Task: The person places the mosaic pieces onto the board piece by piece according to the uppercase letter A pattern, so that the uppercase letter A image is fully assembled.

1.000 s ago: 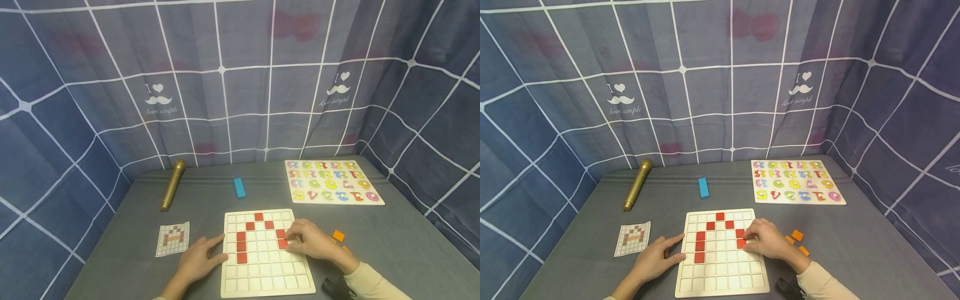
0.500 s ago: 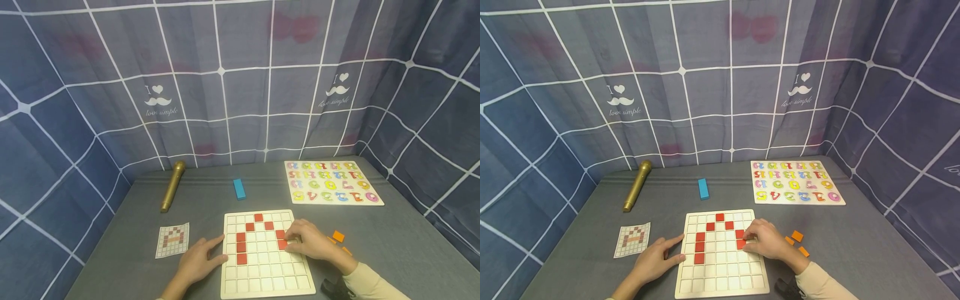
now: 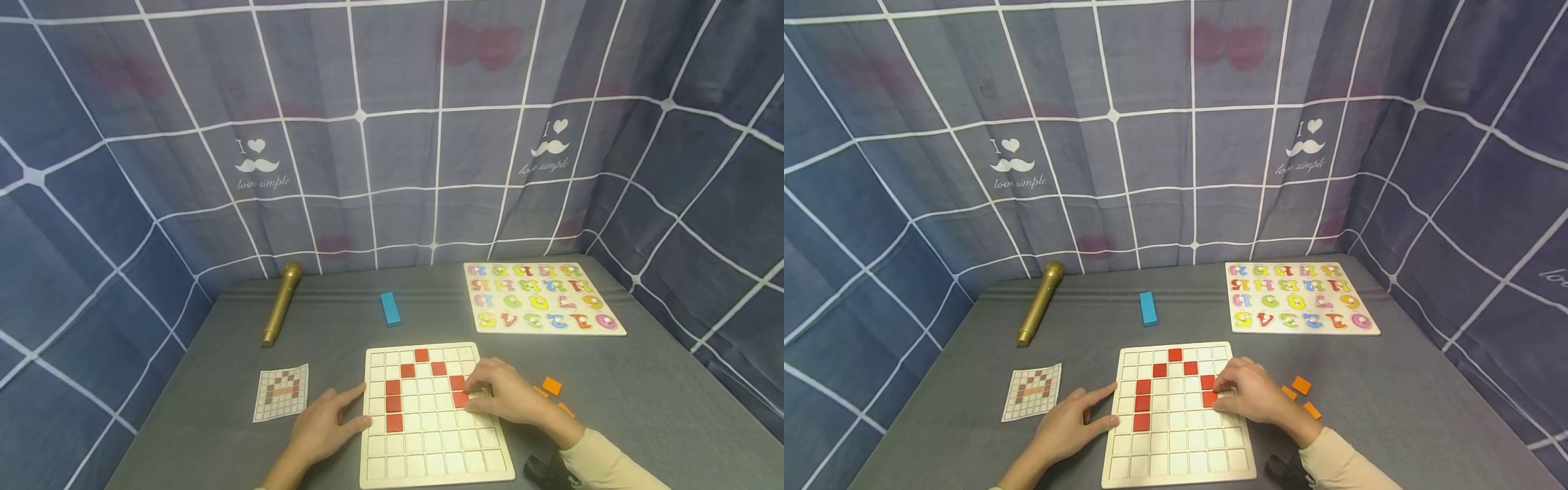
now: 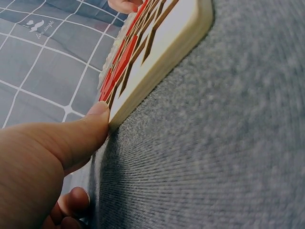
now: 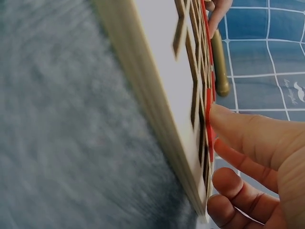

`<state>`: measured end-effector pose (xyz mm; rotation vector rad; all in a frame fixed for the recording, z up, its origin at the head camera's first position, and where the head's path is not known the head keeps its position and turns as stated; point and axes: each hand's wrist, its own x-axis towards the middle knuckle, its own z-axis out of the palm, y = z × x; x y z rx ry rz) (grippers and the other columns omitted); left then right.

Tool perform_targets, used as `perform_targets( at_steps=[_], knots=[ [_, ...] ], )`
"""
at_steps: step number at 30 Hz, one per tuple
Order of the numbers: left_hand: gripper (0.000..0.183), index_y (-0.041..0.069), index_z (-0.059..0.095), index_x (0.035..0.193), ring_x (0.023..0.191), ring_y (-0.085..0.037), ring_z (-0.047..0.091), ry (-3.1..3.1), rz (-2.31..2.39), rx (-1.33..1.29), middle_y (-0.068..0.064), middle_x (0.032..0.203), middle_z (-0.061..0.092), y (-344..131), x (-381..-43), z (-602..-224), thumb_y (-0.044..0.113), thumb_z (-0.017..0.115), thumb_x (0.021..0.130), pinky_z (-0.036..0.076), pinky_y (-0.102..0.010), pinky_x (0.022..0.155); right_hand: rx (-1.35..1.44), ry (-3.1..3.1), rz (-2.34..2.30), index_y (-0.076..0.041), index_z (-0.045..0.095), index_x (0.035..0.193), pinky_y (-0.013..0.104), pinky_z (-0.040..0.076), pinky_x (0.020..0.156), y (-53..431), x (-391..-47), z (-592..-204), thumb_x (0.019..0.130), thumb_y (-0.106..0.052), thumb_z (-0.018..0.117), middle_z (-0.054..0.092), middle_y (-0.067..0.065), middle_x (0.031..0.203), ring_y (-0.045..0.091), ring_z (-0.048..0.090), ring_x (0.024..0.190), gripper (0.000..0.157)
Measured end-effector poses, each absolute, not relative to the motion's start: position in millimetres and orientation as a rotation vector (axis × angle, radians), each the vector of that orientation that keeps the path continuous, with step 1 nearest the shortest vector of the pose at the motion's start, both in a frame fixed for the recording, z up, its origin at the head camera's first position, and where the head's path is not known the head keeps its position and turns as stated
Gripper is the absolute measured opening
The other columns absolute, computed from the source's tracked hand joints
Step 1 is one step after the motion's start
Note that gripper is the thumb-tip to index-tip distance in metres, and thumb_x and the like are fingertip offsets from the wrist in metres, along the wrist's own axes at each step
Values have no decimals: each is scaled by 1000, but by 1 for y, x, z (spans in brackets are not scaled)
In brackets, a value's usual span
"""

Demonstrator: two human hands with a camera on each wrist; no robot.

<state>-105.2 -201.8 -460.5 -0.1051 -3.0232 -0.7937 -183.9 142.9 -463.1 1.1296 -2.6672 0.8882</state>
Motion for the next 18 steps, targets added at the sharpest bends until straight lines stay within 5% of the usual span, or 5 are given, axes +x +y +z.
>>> perform_targets(
  at_steps=[13, 18],
  knots=[
    [60, 30, 64, 132, 57, -4, 32, -3011, -786, -123, 7, 71, 41, -202, -107, -458, 57, 73, 79, 26, -22, 50, 770, -2689, 876, -20, 73, 93, 26, 50, 71, 217, -188, -443, 78, -28, 83, 64, -13, 90, -2, 58, 84, 19],
    [61, 31, 63, 132, 57, -4, 32, -3019, -796, -117, 7, 71, 41, -202, -106, -459, 58, 72, 79, 26, -22, 50, 795, -2670, 818, -24, 73, 91, 25, 43, 73, 242, -181, -449, 73, -26, 86, 63, -15, 89, -3, 53, 85, 23]
  ],
)
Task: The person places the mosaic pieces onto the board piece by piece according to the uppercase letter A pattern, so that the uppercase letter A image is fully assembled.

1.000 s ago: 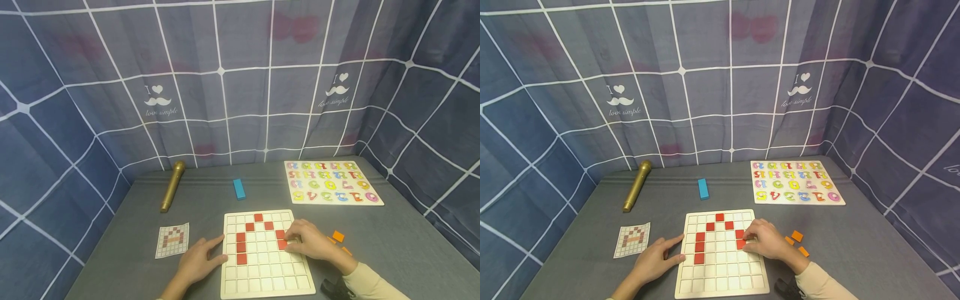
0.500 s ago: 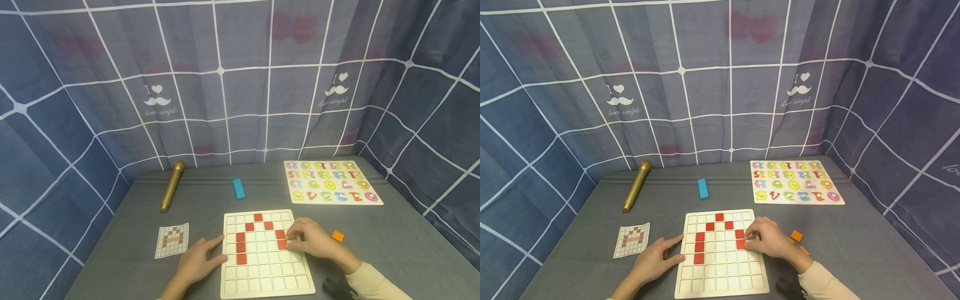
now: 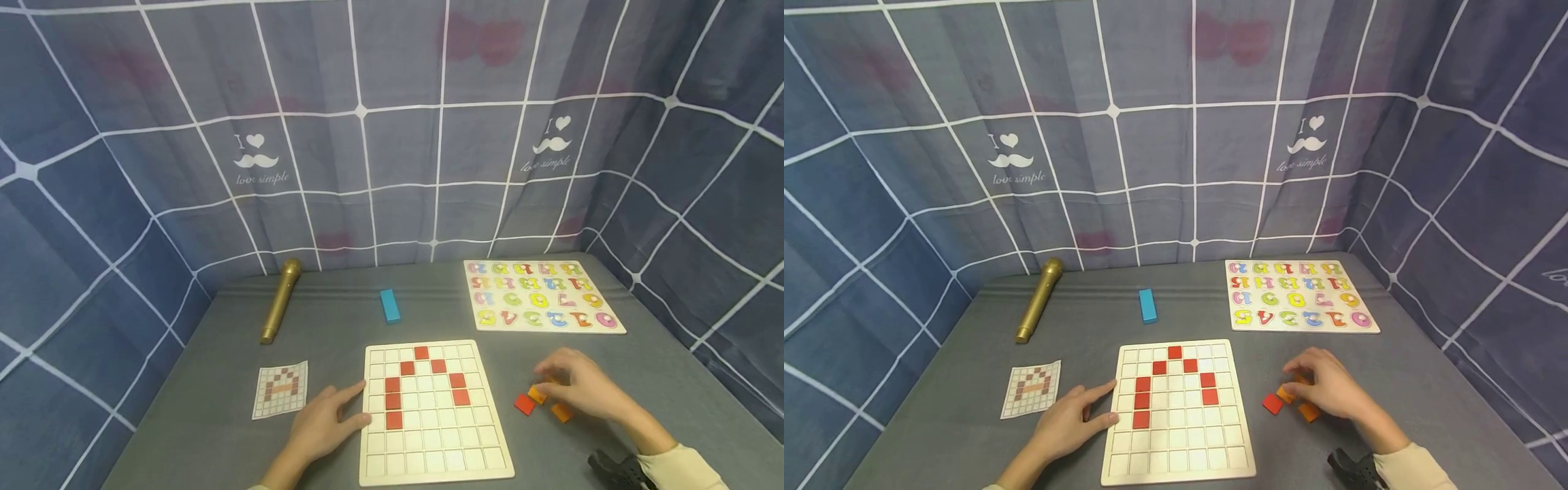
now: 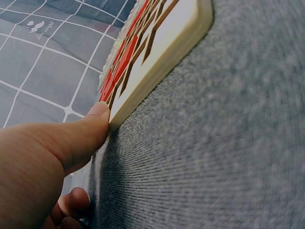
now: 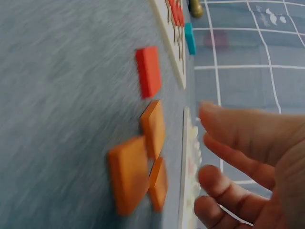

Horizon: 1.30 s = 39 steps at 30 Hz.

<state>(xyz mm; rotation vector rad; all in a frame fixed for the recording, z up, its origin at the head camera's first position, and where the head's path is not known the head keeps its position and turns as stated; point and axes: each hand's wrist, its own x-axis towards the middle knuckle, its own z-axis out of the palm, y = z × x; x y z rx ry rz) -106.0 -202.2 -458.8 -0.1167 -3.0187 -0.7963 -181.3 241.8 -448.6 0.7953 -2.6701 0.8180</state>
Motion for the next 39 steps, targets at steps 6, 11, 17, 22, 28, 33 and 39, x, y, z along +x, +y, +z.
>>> perform_targets(
  at_steps=[6, 11, 17, 22, 28, 33, 39],
  knots=[
    [61, 31, 63, 133, 57, -5, 32, -3024, -798, -104, 7, 71, 41, -203, -105, -459, 59, 72, 79, 26, -23, 49, 863, -2770, 745, -42, 70, 99, 38, 32, 82, 245, -169, -455, 68, -42, 87, 60, -8, 110, 15, 44, 107, 35],
    [61, 31, 63, 133, 57, -5, 32, -3025, -810, -111, 7, 71, 41, -203, -106, -460, 59, 72, 79, 26, -22, 50, 881, -2804, 773, -43, 68, 98, 49, 31, 83, 240, -166, -457, 67, -38, 87, 58, 4, 121, 28, 40, 117, 37],
    [61, 31, 63, 133, 57, -4, 32, -3019, -819, -116, 7, 71, 41, -203, -105, -462, 58, 72, 79, 27, -22, 50, 883, -2808, 796, -45, 68, 97, 50, 30, 83, 238, -165, -461, 68, -35, 86, 58, 4, 122, 28, 38, 117, 36],
    [61, 31, 63, 133, 57, -4, 32, -3020, -814, -109, 7, 71, 41, -203, -105, -462, 58, 72, 79, 27, -22, 50, 869, -2814, 808, -44, 67, 96, 50, 29, 84, 237, -169, -463, 69, -35, 86, 58, 6, 122, 31, 40, 118, 34],
    [62, 31, 63, 133, 58, -5, 33, -3024, -804, -99, 7, 71, 41, -202, -105, -462, 59, 73, 79, 26, -22, 50, 891, -2829, 790, -43, 69, 98, 53, 30, 84, 234, -172, -461, 71, -36, 84, 58, 5, 122, 33, 42, 118, 32],
    [62, 31, 63, 133, 58, -5, 32, -3021, -795, -94, 7, 71, 41, -201, -105, -462, 59, 73, 78, 26, -23, 50, 911, -2846, 780, -42, 70, 100, 52, 31, 84, 233, -174, -459, 73, -37, 84, 57, 5, 122, 33, 42, 118, 31],
    [61, 32, 63, 132, 58, -5, 32, -3018, -795, -90, 7, 71, 41, -201, -105, -460, 58, 74, 78, 26, -22, 51, 881, -2869, 786, -42, 68, 94, 52, 29, 86, 230, -174, -458, 72, -36, 84, 57, 5, 121, 34, 42, 118, 28]
  ],
)
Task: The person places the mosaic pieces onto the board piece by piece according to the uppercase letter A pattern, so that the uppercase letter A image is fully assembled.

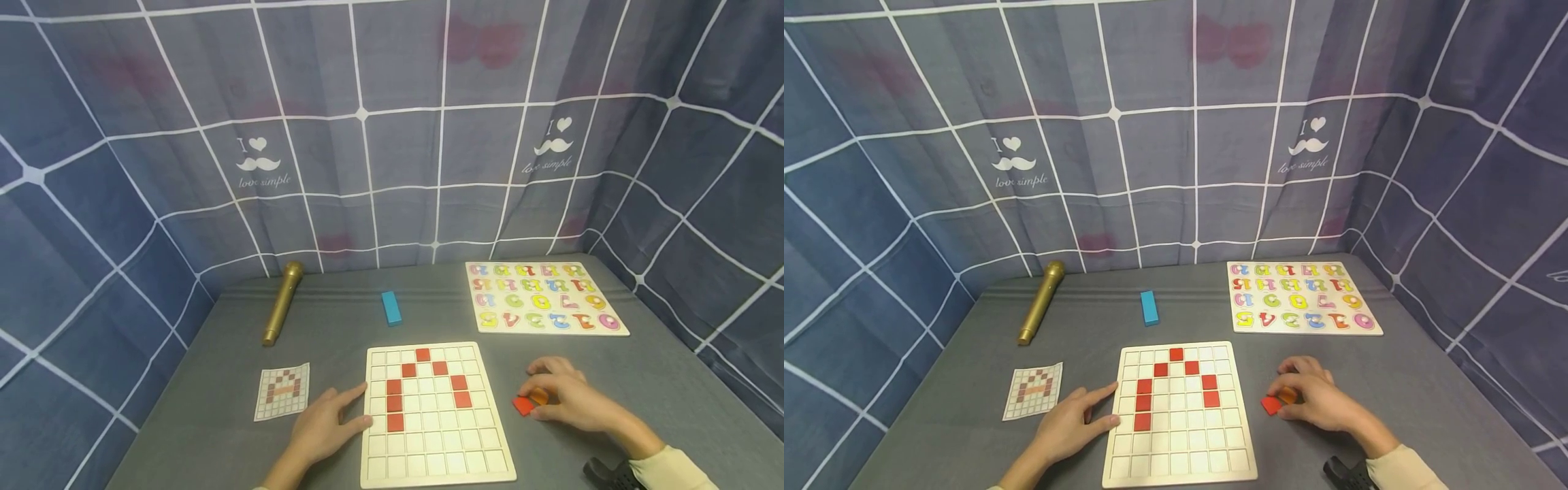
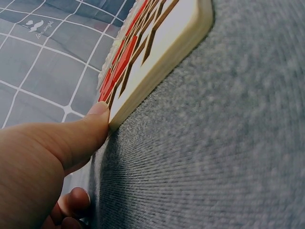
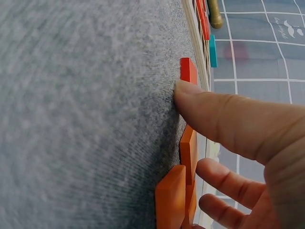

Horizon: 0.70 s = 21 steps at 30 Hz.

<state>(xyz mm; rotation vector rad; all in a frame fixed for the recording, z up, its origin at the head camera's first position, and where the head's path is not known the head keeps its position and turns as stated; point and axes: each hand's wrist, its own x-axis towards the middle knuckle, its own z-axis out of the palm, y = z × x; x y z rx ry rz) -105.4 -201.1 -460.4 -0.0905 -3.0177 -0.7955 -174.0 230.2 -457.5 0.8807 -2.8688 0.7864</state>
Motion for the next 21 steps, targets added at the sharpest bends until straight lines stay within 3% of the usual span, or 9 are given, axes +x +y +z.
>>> perform_targets(
  at_steps=[21],
  knots=[
    [61, 31, 63, 132, 58, -5, 32, -3022, -786, -88, 7, 71, 41, -201, -105, -459, 58, 74, 78, 26, -23, 51, 886, -2870, 759, -41, 66, 90, 40, 30, 83, 232, -175, -461, 70, -41, 85, 53, -8, 110, 18, 42, 108, 27]
  ],
)
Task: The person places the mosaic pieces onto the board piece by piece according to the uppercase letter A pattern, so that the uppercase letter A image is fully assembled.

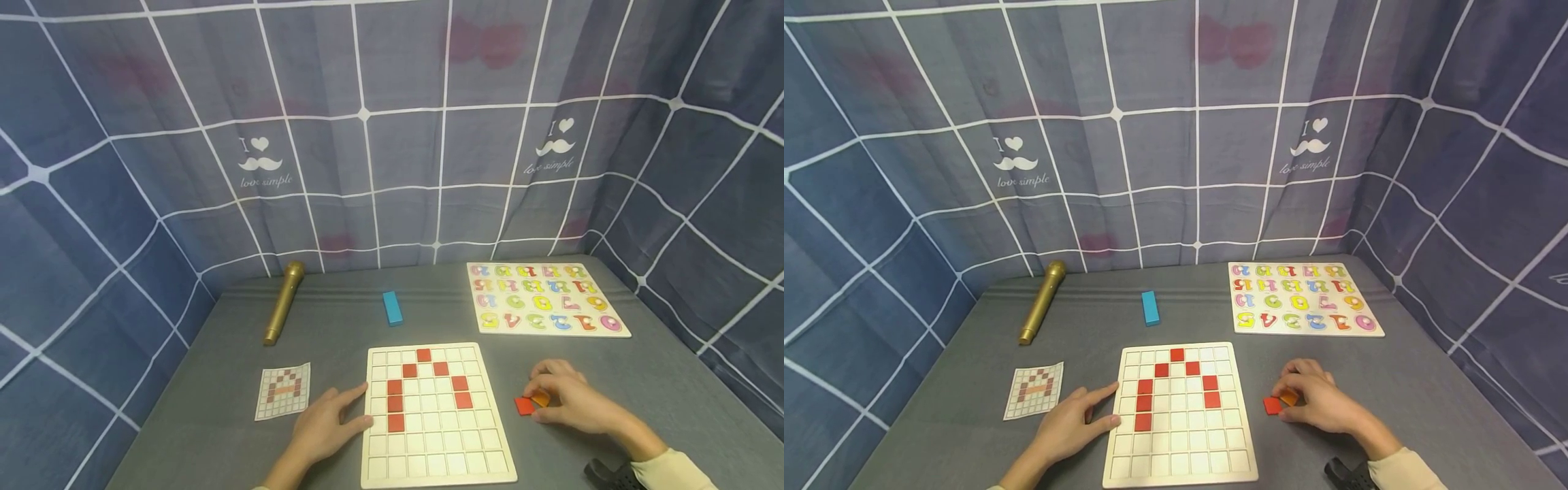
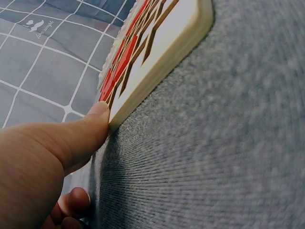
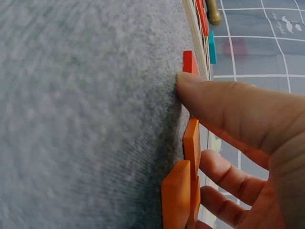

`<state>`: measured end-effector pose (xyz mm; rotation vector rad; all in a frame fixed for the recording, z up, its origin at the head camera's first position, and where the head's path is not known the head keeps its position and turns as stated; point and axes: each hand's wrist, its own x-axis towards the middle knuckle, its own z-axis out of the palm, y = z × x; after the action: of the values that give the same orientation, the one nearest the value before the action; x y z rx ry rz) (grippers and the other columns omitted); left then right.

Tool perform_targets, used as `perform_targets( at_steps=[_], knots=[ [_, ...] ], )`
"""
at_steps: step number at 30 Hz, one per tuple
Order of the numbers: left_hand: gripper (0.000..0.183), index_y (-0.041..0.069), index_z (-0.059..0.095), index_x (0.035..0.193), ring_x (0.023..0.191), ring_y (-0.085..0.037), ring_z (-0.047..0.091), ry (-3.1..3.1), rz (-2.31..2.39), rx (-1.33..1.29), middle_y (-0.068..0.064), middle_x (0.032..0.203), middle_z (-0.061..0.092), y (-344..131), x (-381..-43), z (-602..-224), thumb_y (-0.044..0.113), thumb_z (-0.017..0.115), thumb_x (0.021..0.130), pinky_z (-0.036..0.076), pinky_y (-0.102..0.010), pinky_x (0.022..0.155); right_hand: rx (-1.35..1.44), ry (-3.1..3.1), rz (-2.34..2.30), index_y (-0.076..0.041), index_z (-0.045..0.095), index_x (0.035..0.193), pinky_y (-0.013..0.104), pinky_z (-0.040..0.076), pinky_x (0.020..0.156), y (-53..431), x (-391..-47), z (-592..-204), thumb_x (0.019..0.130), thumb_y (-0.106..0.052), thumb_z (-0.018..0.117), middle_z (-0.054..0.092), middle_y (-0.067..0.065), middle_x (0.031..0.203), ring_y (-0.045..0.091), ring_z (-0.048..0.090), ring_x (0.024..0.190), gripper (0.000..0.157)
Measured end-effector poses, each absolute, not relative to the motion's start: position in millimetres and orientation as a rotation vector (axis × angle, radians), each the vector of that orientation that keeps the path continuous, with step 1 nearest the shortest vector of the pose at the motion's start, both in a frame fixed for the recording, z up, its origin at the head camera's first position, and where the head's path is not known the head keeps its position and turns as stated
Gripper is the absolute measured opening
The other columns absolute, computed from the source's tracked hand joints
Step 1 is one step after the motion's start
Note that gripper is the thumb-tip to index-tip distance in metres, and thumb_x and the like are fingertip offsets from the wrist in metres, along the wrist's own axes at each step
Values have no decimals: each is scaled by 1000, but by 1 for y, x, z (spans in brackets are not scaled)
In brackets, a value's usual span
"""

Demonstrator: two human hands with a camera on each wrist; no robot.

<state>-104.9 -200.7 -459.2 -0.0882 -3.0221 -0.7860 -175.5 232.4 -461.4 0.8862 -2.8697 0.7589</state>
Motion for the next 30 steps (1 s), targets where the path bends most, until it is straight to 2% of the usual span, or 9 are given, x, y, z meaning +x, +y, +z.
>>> perform_targets(
  at_steps=[10, 30],
  knots=[
    [61, 31, 63, 132, 57, -5, 32, -3014, -786, -101, 7, 71, 41, -200, -105, -459, 58, 73, 78, 26, -22, 50, 842, -2808, 728, -42, 60, 77, 35, 28, 81, 230, -175, -465, 65, -39, 87, 51, -17, 99, 6, 40, 99, 30],
    [62, 30, 64, 132, 57, -5, 31, -3016, -789, -100, 6, 70, 41, -200, -105, -459, 58, 73, 78, 25, -22, 50, 838, -2778, 734, -41, 60, 78, 36, 30, 82, 226, -176, -462, 67, -38, 86, 53, -18, 97, 7, 42, 99, 29]
  ],
)
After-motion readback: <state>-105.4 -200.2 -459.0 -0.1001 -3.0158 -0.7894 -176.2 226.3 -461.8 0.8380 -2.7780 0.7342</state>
